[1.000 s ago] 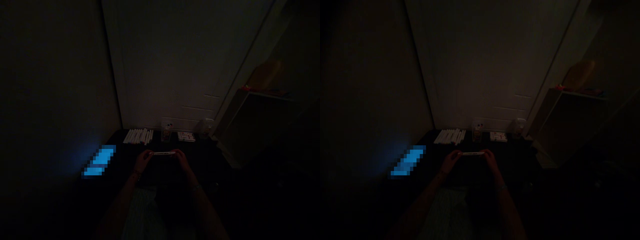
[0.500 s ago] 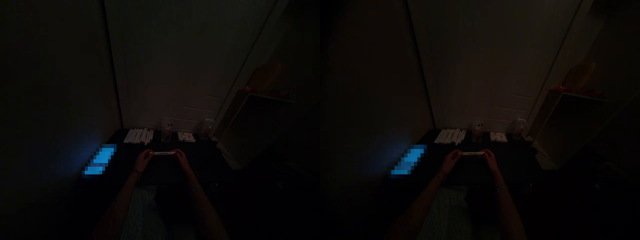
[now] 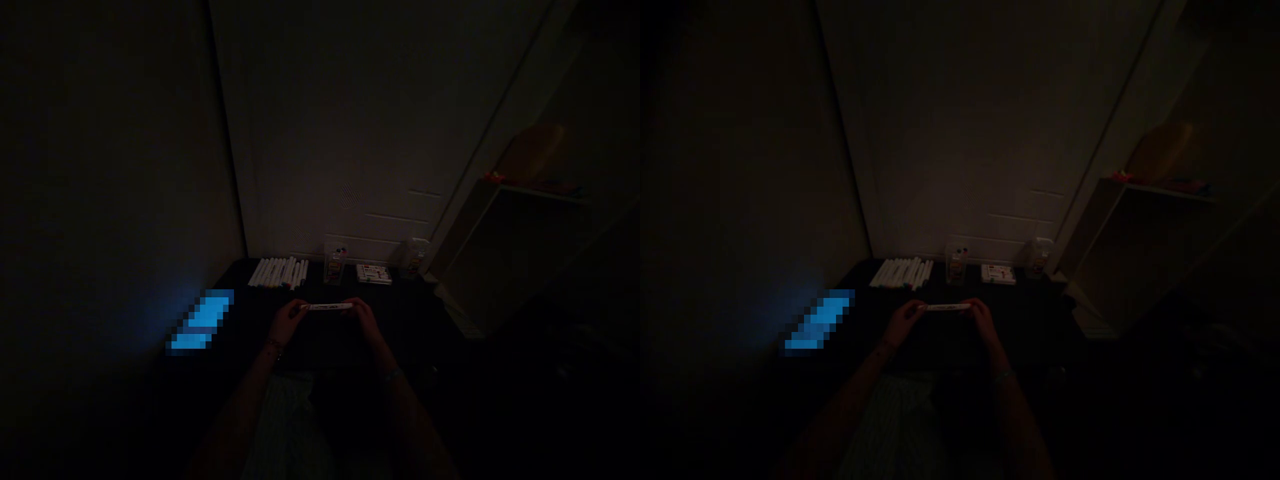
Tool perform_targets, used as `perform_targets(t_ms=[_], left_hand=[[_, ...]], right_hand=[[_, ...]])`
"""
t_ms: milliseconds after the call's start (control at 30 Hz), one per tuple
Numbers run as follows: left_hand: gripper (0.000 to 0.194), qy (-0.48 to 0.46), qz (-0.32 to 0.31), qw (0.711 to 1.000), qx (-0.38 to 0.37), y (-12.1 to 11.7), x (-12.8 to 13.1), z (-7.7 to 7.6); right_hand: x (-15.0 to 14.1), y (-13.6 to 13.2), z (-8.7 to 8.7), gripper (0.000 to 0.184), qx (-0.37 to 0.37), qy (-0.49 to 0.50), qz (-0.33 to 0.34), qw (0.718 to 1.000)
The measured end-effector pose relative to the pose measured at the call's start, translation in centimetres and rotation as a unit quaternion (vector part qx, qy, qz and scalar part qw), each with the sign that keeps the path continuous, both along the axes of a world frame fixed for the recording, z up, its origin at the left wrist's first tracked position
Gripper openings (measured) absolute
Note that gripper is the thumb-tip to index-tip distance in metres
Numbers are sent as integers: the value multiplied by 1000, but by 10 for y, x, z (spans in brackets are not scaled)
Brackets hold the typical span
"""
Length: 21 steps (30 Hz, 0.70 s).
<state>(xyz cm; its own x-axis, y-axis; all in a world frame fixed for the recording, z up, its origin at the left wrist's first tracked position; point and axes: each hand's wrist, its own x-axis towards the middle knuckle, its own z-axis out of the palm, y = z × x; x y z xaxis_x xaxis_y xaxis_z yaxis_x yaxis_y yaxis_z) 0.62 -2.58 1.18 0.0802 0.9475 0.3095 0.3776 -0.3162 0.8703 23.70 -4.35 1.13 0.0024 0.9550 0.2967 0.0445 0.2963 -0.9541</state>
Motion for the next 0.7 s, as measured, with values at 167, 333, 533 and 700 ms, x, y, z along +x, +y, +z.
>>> perform_targets(t_ms=[167, 333, 533, 700], left_hand=[[36, -3, 8, 1000, -15, 0, 0, 0], [36, -9, 7, 1000, -19, -1, 2, 2], [37, -4, -4, 1000, -11, 0, 1, 0], [35, -3, 2, 1000, 1, 1, 0, -2]], right_hand=[[0, 0, 1, 24, -2, -6, -4, 1000], [-1, 2, -1, 23, -17, 5, -7, 1000], [-2, 1, -2, 24, -16, 8, -8, 1000], [-1, 4, -4, 22, -28, -1, -22, 999]])
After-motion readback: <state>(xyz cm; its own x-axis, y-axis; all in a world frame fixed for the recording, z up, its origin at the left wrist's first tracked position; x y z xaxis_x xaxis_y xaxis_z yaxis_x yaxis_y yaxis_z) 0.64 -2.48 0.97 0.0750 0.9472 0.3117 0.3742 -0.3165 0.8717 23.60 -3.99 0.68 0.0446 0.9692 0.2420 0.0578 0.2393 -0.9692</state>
